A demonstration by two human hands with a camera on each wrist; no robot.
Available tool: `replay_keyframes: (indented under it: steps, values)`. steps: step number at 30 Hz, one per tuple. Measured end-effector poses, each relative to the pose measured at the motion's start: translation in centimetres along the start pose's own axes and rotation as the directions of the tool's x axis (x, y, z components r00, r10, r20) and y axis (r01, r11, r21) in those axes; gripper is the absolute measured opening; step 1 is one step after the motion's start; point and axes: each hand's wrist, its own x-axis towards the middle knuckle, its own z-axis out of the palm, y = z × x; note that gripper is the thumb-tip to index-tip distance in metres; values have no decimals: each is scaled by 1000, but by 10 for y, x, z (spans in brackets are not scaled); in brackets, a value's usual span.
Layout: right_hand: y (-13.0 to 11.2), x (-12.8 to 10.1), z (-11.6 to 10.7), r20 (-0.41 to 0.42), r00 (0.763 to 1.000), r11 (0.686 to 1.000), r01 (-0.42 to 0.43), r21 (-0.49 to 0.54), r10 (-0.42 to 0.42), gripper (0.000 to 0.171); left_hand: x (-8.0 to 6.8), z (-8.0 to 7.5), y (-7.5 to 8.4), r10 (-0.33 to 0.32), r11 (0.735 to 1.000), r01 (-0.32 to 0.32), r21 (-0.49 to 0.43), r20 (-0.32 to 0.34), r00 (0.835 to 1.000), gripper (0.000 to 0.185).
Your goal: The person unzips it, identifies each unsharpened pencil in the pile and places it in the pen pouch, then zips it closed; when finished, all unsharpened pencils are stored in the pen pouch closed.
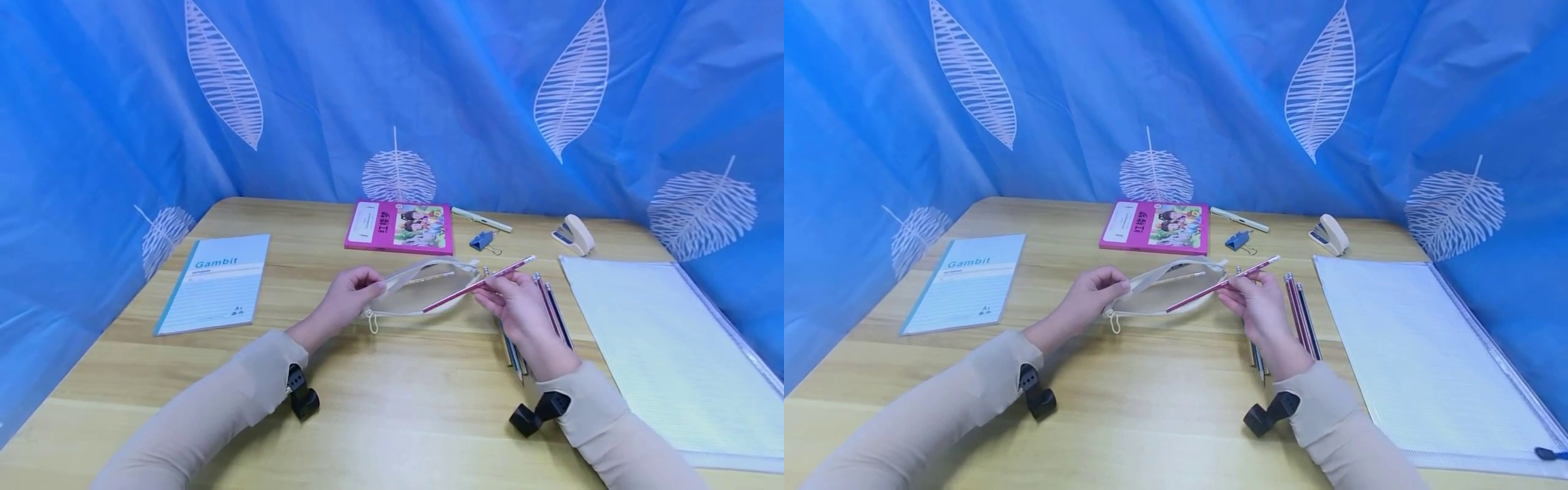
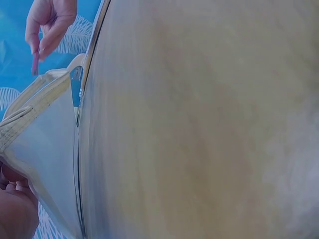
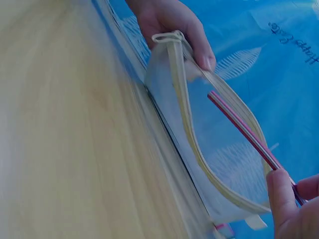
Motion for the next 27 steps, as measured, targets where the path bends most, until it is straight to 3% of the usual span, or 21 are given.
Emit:
replay_keyframes:
  steps: [9,17,27]
  values:
    - [26,-1,32,-60,998,999,22,26,-20,20,-1,2,0,28,999,-28,21,8,1000,10]
    - [47,1,55,-45,999,999,4,34,-2,18,-3,7,3,69,997,-70,36,21,997,11]
    - [49,8,62,-34,998,999,-46,4,46,10,-4,11,4,53,999,-53,-1,16,998,10]
